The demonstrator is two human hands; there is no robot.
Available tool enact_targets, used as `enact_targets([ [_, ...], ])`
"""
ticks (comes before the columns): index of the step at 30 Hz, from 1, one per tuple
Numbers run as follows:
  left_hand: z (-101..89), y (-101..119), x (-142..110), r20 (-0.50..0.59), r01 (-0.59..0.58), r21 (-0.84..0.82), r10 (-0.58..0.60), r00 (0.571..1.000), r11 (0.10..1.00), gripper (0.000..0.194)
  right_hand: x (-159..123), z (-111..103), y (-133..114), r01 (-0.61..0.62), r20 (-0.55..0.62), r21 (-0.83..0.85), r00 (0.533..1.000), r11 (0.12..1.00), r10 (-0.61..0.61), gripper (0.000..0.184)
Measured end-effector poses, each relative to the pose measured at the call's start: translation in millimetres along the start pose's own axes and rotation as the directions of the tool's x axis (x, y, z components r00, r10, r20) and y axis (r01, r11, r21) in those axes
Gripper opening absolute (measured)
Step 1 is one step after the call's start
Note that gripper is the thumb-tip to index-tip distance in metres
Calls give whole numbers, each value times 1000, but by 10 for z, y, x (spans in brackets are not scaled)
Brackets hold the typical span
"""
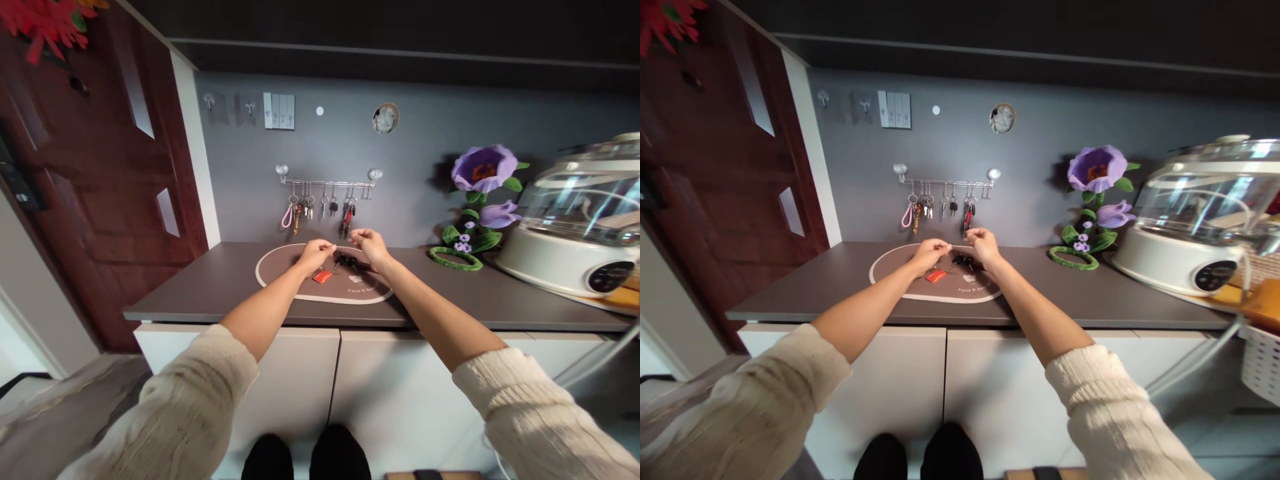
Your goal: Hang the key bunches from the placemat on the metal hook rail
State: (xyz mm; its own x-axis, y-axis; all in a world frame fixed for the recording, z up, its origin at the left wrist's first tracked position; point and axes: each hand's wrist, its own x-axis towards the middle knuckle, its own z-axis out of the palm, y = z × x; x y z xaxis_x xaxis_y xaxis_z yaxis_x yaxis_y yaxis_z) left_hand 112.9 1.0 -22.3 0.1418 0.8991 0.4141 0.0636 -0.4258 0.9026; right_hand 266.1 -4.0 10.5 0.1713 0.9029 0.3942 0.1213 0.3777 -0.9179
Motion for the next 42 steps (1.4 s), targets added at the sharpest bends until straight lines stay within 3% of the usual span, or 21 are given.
enact_targets([
  [4, -7, -14, -6, 4, -10, 51, 10, 1000, 999, 19, -85, -84, 143, 52, 72, -193, 997, 980, -39, 5],
  [9, -8, 25, -38, 12, 10, 84, -11, 1000, 996, 14, -117, -147, 232, 136, 144, -477, 987, 868, -75, 5],
  [15, -6, 19, -41, 24, 8, 104, -10, 1000, 995, 13, -49, -141, 300, 302, 252, -572, 950, 763, -186, 12],
  [18, 1, -10, -25, 42, -25, 141, 19, 999, 990, 10, -35, -135, 312, 324, 260, -602, 944, 730, -204, 12],
  [26, 1, -1, -16, 46, -68, 196, 60, 997, 978, 7, -69, -107, 241, 243, 159, -526, 970, 815, -186, 10],
  [33, 6, -71, 44, 36, -88, 153, 84, 996, 984, 16, -57, -96, 237, 279, 212, -427, 955, 860, -205, 2],
  [37, 17, -40, 34, 33, -72, 82, 70, 997, 994, 20, -40, -80, 254, 296, 258, -303, 940, 906, -222, 9],
  [42, 18, -12, 28, 67, -91, 22, 89, 994, 996, 9, -39, -66, 244, 317, 302, -169, 918, 933, -257, 17],
])
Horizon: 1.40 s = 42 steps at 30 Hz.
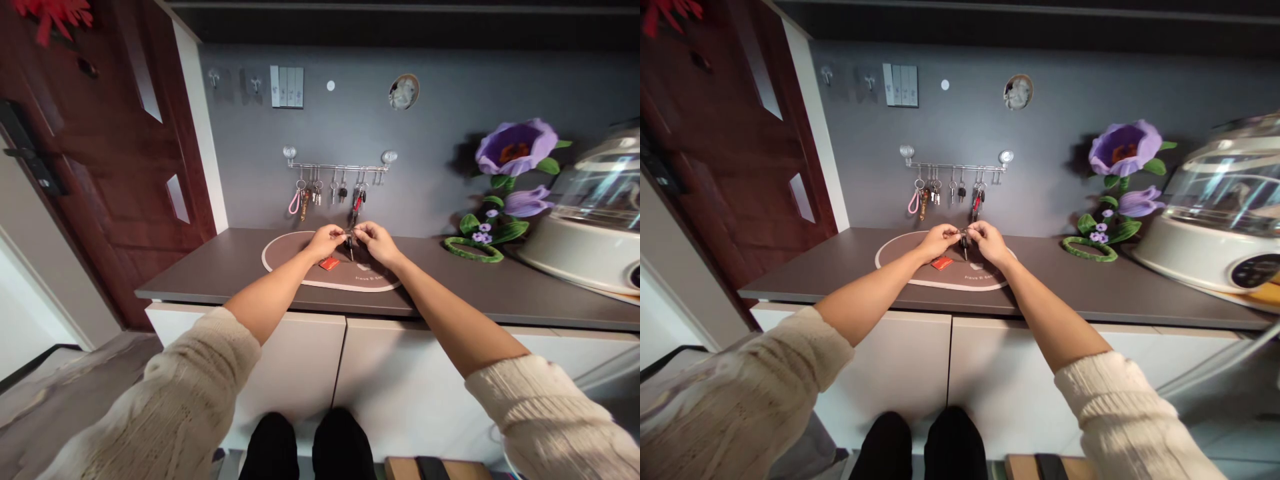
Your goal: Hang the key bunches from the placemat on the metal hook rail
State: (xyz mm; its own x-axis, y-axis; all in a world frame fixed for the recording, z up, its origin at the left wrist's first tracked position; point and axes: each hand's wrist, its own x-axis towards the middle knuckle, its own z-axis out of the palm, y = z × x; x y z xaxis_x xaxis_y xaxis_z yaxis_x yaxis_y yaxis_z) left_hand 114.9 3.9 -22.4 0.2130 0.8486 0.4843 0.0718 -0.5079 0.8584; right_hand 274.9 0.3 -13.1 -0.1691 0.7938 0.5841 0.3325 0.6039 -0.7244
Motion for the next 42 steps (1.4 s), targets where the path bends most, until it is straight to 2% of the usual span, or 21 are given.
enact_targets([
  [5, -10, -16, 7, 18, -44, -25, 45, 999, 999, 14, 14, -14, 9, 0, -35, 35, 999, 999, 1, 20],
  [10, -30, 0, 15, -64, -71, -48, 68, 996, 996, 17, 17, -22, 35, -34, -59, 37, 998, 999, 36, 21],
  [19, -51, 37, 56, -144, -99, -26, 94, 985, 995, 16, -19, 11, -59, -74, -4, 51, 997, 996, 74, 19],
  [24, -49, 46, 57, -132, -163, 31, 166, 977, 986, 18, -44, 31, -133, -20, 7, 11, 1000, 1000, 20, 20],
  [29, -44, 61, 55, -117, -171, 72, 179, 977, 983, 18, -49, 28, -123, 55, -11, -36, 998, 998, -55, 25],
  [34, -39, 55, 57, -87, -196, 60, 200, 976, 979, 18, -51, 24, -87, 51, 27, -9, 998, 999, -51, 27],
  [42, -24, 87, 19, -81, -200, 97, 208, 975, 975, 24, -46, -3, -121, 29, -53, 24, 998, 999, -28, 23],
])
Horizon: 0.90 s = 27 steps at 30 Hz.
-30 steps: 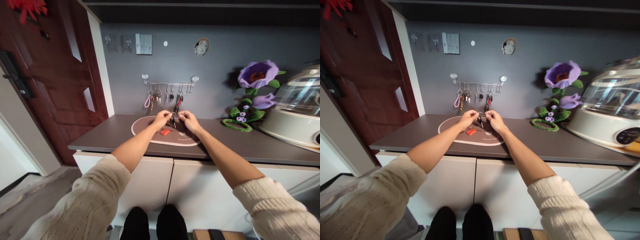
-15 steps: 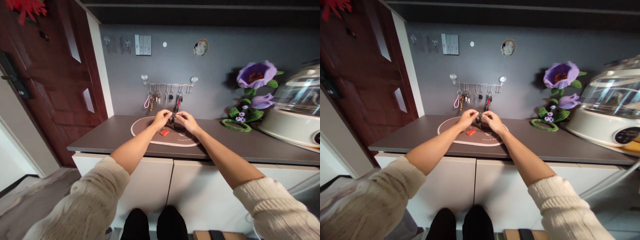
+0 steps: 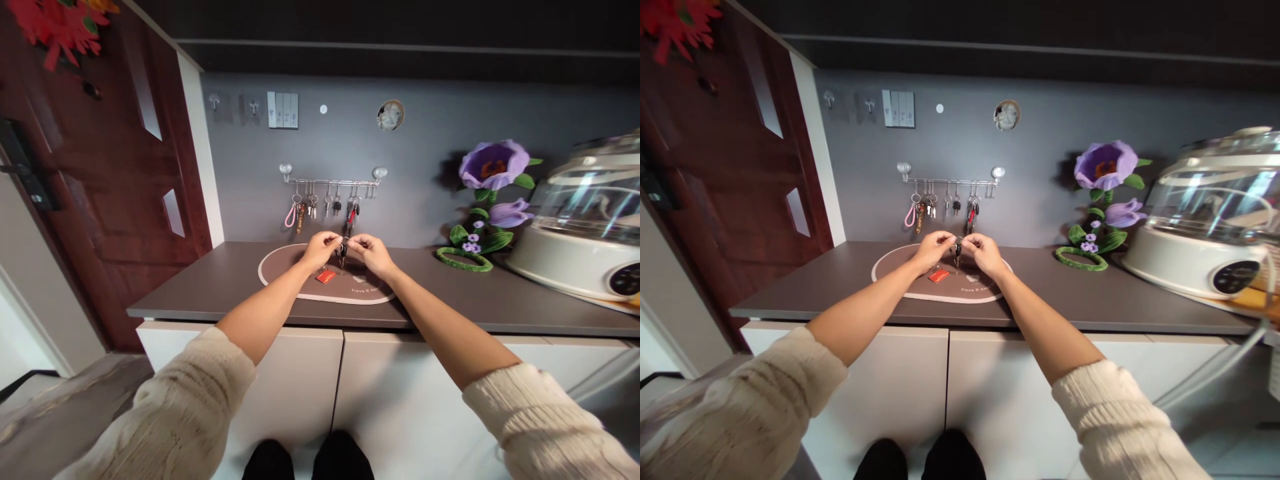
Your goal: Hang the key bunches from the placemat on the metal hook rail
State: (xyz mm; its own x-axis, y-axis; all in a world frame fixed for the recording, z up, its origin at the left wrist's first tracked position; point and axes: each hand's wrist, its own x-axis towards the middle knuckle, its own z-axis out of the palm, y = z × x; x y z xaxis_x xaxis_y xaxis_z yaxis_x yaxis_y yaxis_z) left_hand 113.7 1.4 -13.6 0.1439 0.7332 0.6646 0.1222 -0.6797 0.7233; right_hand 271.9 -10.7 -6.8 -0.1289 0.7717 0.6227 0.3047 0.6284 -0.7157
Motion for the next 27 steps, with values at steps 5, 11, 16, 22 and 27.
enact_targets([
  [5, 7, -2, -5, -28, 19, 10, -19, 999, 1000, 29, -7, -22, -18, -16, -48, 67, 999, 998, 19, 23],
  [11, 10, -31, -15, -63, 22, 37, -20, 998, 999, 33, 8, -49, 15, -10, -115, 125, 993, 992, 25, 25],
  [16, 13, -4, -49, -55, 46, 125, -40, 998, 991, 37, 20, -52, 40, -15, -149, 213, 988, 977, 48, 25],
  [22, 13, 21, -72, -33, 82, 167, -77, 996, 983, 37, 32, -96, -62, -25, -223, 238, 972, 971, 80, 29],
  [27, 20, -2, -68, -37, 105, 165, -100, 994, 981, 35, 164, -218, -77, -23, -237, 263, 968, 965, 87, 30],
])
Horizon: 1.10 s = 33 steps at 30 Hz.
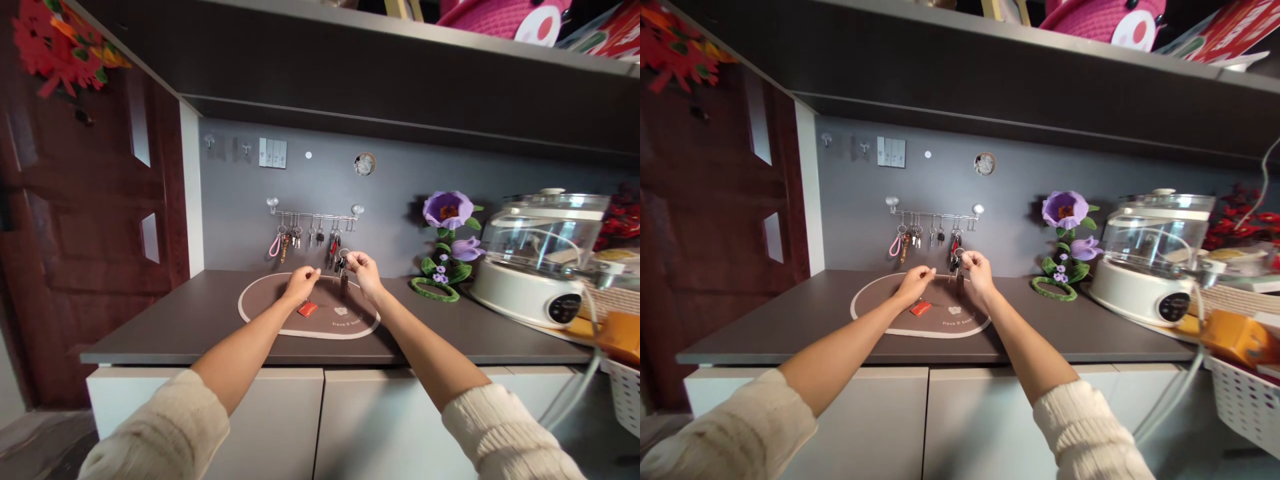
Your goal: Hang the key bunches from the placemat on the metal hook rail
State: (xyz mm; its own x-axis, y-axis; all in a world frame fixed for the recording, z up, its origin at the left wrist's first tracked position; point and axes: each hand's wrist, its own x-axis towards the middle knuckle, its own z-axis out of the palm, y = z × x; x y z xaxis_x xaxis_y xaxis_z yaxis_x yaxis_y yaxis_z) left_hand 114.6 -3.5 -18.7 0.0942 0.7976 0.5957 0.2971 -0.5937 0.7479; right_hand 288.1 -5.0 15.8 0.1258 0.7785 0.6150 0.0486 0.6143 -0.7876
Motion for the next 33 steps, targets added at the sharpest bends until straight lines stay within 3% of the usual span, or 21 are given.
enact_targets([
  [15, 15, -46, -3, 14, -12, 28, 12, 1000, 1000, 34, 429, 7, -186, -114, -67, 137, 990, 984, 124, 32],
  [22, 16, -69, 3, 20, -2, 45, 1, 1000, 999, 34, 678, 43, -173, -167, -116, 172, 975, 971, 189, 17],
  [29, 27, -112, 21, 8, -17, 92, 17, 1000, 996, 34, 863, 66, -143, -203, -118, 165, 968, 965, 224, 15],
  [33, 19, -108, 18, 7, -16, 101, 15, 1000, 995, 33, 926, 88, -107, -237, -190, 210, 942, 949, 277, 17],
])
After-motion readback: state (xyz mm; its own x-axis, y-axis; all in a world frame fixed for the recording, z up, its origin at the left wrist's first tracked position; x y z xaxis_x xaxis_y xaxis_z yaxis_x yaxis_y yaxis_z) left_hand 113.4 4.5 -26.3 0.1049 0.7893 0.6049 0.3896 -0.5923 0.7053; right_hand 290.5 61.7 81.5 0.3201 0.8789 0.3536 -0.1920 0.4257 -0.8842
